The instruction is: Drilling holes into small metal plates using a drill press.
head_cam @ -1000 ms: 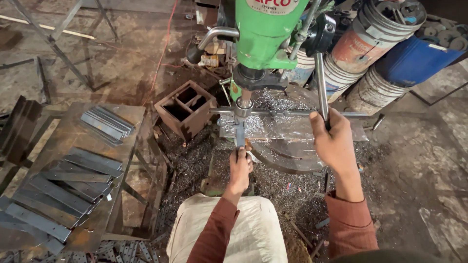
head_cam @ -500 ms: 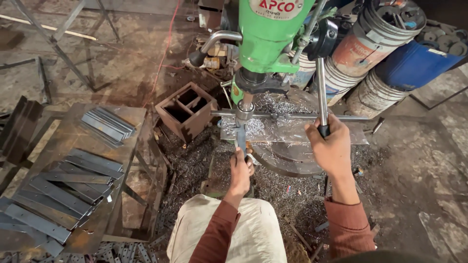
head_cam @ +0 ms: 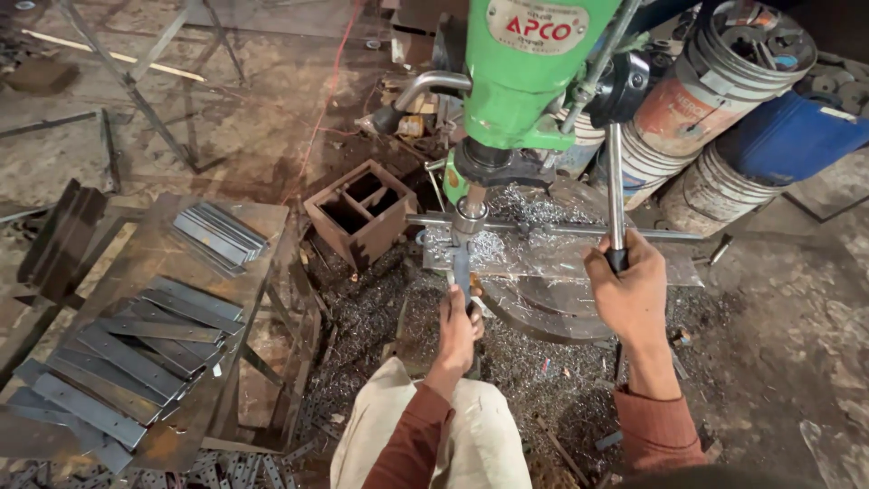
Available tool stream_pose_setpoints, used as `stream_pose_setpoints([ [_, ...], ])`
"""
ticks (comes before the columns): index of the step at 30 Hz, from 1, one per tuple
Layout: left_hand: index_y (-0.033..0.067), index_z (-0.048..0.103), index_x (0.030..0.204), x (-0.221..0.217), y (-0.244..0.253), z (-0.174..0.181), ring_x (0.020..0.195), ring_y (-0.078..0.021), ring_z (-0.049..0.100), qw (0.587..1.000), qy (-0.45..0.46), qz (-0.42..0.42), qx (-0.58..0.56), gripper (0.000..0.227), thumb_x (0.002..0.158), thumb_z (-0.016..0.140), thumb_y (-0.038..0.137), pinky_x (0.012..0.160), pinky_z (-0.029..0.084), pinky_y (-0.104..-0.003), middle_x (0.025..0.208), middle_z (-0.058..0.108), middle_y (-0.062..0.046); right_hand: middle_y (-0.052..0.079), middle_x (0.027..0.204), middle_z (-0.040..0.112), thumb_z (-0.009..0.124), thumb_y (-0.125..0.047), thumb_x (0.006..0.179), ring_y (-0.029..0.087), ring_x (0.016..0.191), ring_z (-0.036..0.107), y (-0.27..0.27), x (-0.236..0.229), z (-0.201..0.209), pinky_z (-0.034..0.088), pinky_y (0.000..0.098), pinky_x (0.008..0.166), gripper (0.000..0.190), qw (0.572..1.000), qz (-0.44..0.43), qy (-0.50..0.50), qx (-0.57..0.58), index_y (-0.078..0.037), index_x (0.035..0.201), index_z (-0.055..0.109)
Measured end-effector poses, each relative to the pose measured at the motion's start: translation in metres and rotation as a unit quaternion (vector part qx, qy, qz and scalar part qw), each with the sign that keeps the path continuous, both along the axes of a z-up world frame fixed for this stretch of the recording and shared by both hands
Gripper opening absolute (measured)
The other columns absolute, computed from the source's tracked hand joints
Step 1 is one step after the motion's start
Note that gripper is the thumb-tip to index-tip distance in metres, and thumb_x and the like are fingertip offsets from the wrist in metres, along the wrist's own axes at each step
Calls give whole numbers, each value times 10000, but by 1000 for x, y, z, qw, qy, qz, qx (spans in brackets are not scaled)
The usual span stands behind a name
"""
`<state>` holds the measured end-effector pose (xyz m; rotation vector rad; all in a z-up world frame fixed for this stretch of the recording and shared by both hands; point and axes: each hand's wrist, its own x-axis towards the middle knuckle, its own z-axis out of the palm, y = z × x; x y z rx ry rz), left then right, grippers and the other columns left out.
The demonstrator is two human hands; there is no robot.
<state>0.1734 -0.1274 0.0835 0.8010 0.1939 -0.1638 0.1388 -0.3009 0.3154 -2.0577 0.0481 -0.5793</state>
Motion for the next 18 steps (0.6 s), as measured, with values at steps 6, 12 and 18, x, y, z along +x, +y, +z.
stream_pose_setpoints([
  [6,65,600,1105,0,0,-4,485,-62,353,1000,4,-3,2,491,1060,403,513,444,294,-243,613,420,41,-60,584,470,659,-57,890,24,516,384,4,-2,4,281,252,468,108,1000,-7,0,10,-47,844,562],
  [12,59,610,1115,3,0,-9,466,-70,348,1000,2,-10,-6,529,1049,401,540,428,286,-244,602,419,34,-57,601,475,662,-56,894,22,535,392,2,0,-3,299,241,484,110,1000,-1,-11,7,-47,846,563],
  [18,67,604,1147,1,3,-7,464,-65,342,999,-4,-29,-25,532,1051,395,546,426,283,-239,616,418,34,-62,595,459,647,-49,894,26,517,386,1,2,-5,286,240,473,91,1000,8,-1,22,-43,872,559],
])
